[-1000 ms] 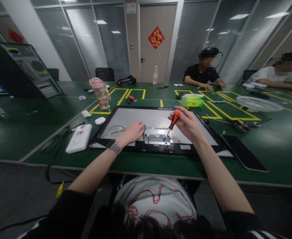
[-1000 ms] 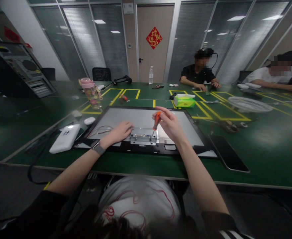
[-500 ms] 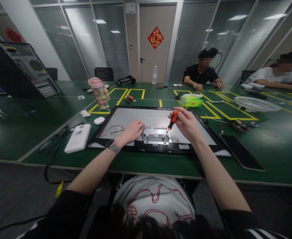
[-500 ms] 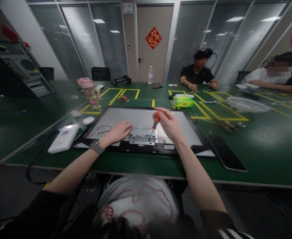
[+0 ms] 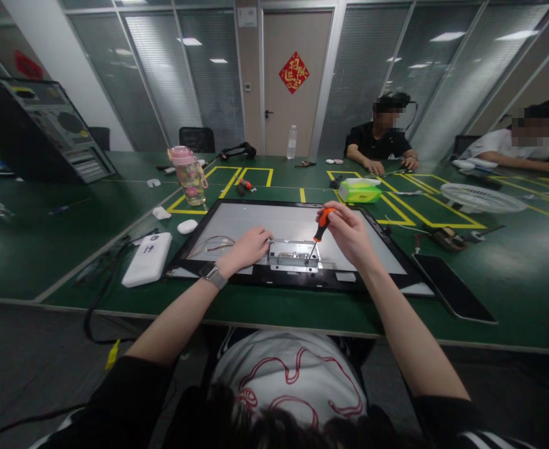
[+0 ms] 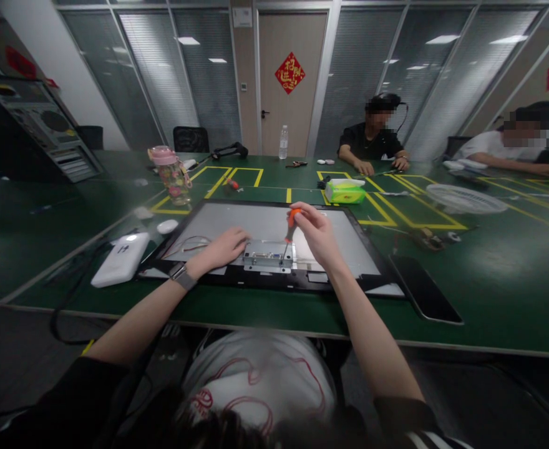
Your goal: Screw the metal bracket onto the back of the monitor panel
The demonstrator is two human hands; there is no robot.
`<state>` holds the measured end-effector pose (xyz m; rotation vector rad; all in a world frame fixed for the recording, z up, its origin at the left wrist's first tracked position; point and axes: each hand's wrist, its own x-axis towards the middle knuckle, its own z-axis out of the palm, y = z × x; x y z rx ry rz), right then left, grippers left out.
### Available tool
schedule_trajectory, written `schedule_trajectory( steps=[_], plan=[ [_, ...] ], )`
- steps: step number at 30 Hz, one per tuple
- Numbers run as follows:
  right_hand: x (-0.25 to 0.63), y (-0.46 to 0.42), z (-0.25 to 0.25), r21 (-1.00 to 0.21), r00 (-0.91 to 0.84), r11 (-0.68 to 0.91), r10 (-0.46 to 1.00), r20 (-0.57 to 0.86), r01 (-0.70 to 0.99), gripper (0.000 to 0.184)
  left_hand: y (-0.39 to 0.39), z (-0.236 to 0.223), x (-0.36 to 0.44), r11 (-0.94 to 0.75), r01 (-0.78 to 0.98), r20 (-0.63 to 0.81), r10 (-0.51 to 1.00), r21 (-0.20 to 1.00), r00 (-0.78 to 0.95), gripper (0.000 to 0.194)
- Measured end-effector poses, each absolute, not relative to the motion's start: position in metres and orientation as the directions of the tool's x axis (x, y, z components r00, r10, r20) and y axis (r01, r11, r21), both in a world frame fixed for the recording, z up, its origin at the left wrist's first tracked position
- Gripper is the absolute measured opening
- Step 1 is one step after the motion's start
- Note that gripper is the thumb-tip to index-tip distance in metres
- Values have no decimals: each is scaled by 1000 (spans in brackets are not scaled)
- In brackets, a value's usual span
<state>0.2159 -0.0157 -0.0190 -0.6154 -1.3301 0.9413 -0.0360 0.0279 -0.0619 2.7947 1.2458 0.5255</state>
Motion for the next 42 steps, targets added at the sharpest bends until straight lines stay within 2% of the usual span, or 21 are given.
schedule_trajectory(
  steps=[6, 18, 25, 29, 37, 42],
  plan=[
    [218, -12, -23, -799, 31, 570, 817, 576, -193, 14, 27, -61, -36, -681, 710, 295, 725, 178, 622, 24],
    [213, -18, -18, -829, -49, 517, 842, 537, -215, 25, 27, -60, -35, -674, 724, 277, 731, 149, 623, 25],
    [213, -16, -20, -811, 18, 540, 834, 551, -224, 19, 28, -63, -35, -673, 726, 286, 730, 143, 621, 24],
    [214, -17, -20, -821, -4, 523, 843, 538, -231, 21, 28, -64, -36, -674, 725, 290, 728, 139, 621, 25],
    [212, -21, -17, -834, -76, 507, 843, 532, -219, 33, 28, -63, -36, -681, 716, 296, 722, 151, 625, 26],
    [213, -20, -18, -840, -75, 507, 846, 528, -195, 32, 27, -57, -37, -652, 729, 238, 757, 208, 608, 33]
  ],
)
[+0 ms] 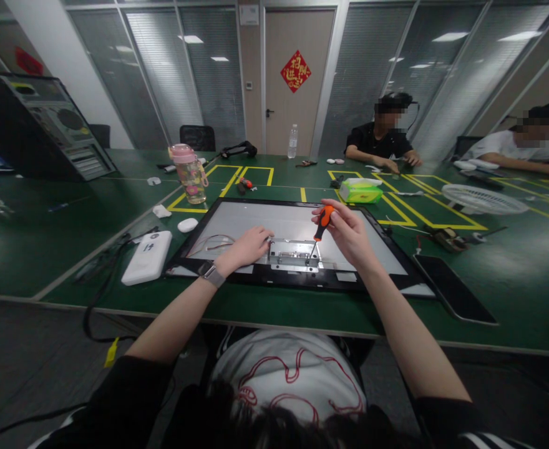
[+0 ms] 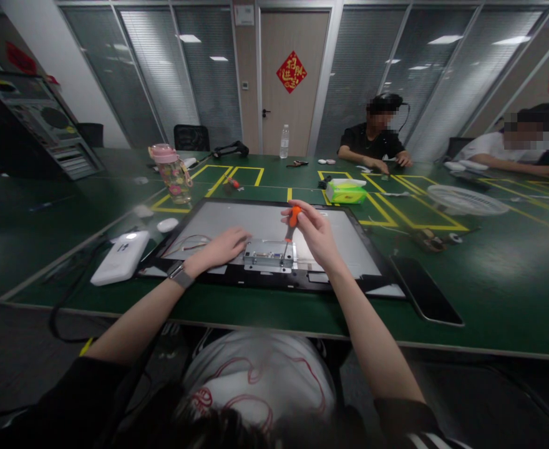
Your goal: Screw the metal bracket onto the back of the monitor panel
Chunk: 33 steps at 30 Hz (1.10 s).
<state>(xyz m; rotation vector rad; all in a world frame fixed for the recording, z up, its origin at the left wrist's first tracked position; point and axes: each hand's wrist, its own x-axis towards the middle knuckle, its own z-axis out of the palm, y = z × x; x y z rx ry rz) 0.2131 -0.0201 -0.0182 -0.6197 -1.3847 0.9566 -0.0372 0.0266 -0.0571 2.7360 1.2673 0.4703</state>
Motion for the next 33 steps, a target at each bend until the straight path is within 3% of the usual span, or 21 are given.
schedule_trajectory(
  steps=[4, 8, 10, 17, 24, 33],
  plan=[
    [214, -20, -19, -842, -74, 513, 845, 529, -165, 31, 22, -47, -42, -624, 709, 98, 769, 329, 632, 50],
    [214, -19, -18, -839, -76, 510, 844, 531, -193, 29, 17, -41, -47, -650, 632, -42, 683, 421, 730, 105],
    [213, -19, -18, -837, -77, 503, 846, 528, -217, 28, 15, -41, -48, -681, 583, -51, 630, 444, 775, 116],
    [214, -18, -19, -842, -73, 503, 849, 524, -196, 30, 16, -44, -50, -673, 577, -130, 592, 463, 795, 124],
    [214, -19, -19, -844, -74, 498, 851, 520, -200, 30, 13, -48, -47, -670, 605, -115, 624, 430, 773, 118],
    [213, -18, -19, -845, -7, 510, 856, 518, -159, 23, 19, -49, -51, -688, 537, -47, 594, 488, 803, 116]
  ],
)
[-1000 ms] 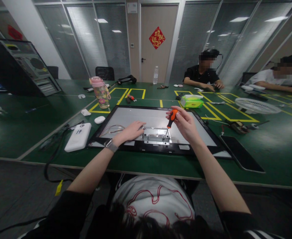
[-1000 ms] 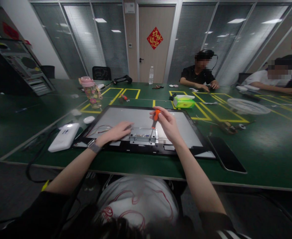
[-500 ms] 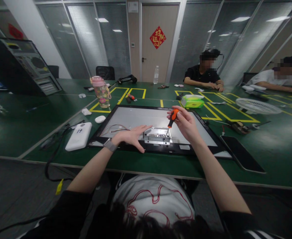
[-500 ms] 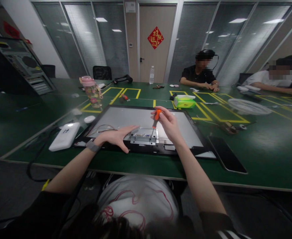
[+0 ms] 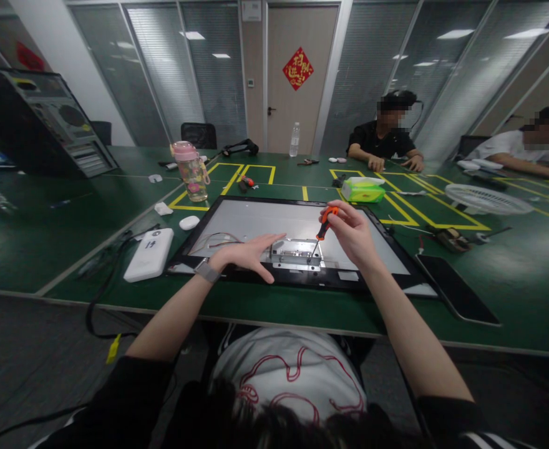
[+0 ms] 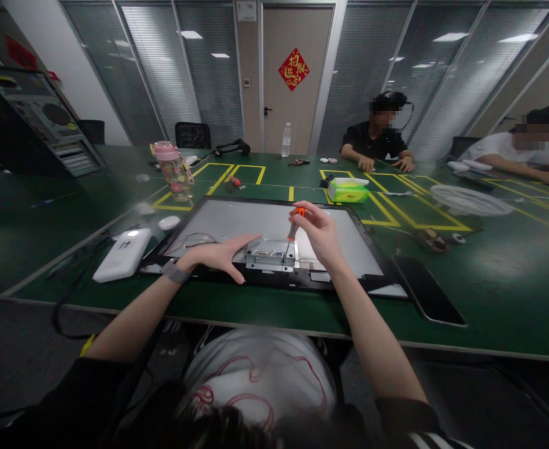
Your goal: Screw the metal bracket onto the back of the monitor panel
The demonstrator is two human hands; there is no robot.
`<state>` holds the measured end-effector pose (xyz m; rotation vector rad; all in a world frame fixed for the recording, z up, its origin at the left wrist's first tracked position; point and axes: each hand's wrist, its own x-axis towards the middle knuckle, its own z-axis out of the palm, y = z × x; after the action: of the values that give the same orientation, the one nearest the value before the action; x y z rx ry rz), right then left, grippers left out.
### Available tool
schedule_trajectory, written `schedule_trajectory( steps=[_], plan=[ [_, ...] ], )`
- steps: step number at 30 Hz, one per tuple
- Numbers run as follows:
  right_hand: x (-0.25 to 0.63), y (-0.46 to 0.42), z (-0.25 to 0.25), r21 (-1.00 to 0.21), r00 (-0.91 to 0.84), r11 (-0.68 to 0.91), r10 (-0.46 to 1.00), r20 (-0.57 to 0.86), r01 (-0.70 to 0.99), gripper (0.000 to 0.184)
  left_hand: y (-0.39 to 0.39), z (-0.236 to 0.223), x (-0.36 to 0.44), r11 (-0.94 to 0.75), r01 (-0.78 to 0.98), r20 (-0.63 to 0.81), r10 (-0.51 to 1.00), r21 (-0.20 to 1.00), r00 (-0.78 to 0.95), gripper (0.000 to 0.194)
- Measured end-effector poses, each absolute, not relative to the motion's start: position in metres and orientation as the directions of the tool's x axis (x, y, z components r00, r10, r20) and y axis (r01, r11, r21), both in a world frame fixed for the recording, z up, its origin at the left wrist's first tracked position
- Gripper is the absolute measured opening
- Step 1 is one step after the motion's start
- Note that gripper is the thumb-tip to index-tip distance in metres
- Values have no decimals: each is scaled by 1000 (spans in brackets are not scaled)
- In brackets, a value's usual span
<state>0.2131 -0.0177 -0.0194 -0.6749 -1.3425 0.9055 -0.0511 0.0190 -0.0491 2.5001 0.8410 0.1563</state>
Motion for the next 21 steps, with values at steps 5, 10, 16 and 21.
schedule_trajectory(
  steps=[5, 10, 16, 21],
  plan=[
    [214, -15, -20, -842, 42, 498, 865, 501, -208, 20, 22, -49, -50, -663, 558, -14, 638, 499, 770, 113],
    [216, -13, -21, -847, 4, 485, 869, 496, -216, 22, 26, -52, -50, -634, 613, -9, 691, 471, 723, 95],
    [215, -16, -19, -863, -60, 450, 879, 474, -228, 25, 29, -56, -51, -648, 609, 16, 691, 458, 723, 92],
    [214, -16, -18, -862, -66, 431, 884, 463, -265, 27, 28, -53, -49, -610, 633, -21, 712, 476, 702, 89]
  ],
)
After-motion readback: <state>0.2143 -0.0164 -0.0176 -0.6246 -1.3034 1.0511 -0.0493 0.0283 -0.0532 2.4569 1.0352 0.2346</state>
